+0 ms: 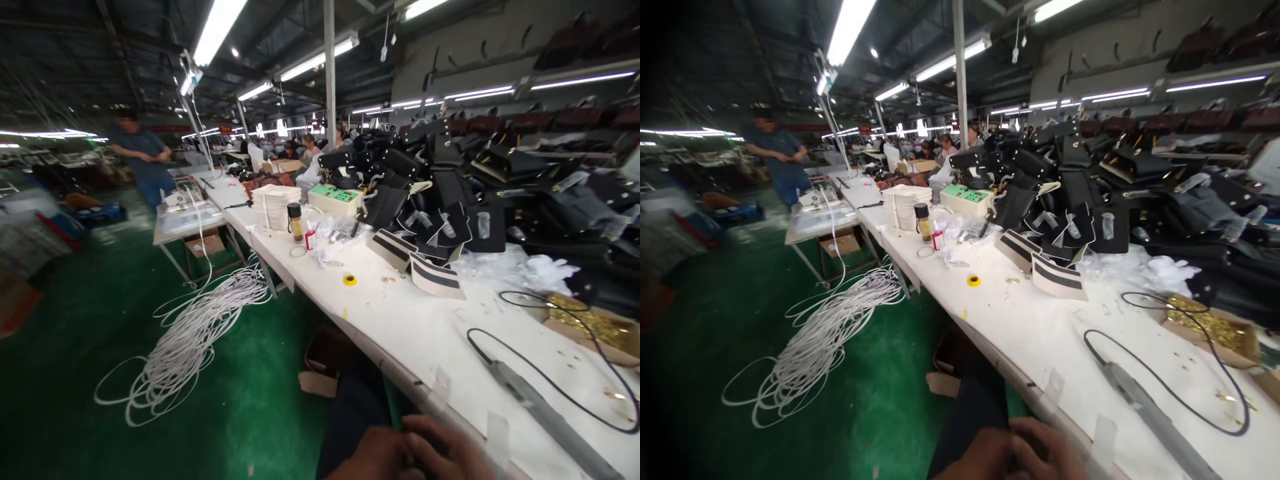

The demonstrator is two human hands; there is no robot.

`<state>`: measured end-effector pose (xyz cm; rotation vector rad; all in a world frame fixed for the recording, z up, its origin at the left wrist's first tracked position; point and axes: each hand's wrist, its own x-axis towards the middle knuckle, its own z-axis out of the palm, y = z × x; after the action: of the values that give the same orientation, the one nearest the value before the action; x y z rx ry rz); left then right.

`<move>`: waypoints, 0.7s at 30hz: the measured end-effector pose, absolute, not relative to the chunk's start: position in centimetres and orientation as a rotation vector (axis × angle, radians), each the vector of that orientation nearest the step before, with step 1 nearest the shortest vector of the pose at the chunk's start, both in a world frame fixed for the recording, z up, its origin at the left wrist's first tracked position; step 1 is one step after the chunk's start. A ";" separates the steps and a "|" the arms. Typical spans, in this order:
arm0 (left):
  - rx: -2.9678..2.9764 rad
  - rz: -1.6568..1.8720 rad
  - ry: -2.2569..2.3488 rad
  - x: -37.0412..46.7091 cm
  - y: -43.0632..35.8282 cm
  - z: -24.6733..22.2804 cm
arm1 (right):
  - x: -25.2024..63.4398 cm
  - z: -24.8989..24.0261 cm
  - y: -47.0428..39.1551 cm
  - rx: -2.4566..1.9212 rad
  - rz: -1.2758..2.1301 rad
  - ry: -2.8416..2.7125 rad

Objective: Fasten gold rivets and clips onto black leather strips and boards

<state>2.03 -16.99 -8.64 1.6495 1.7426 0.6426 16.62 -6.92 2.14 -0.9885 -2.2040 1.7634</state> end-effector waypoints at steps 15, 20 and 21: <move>1.558 1.305 2.108 -5.3 -4.3 -0.3 | 6.6 1.4 10.7 -1.200 2.029 -1.106; 1.291 1.134 2.244 -6.0 -0.7 -3.1 | 4.6 -0.8 15.4 -1.197 2.125 -0.942; 1.278 1.117 2.246 -5.9 -0.6 -3.4 | 4.3 -1.2 16.2 -1.191 2.094 -1.003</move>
<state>-5.87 -0.56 -3.39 1.2780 2.2464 1.1167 4.34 16.20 -1.16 -1.1908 -1.0027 2.0937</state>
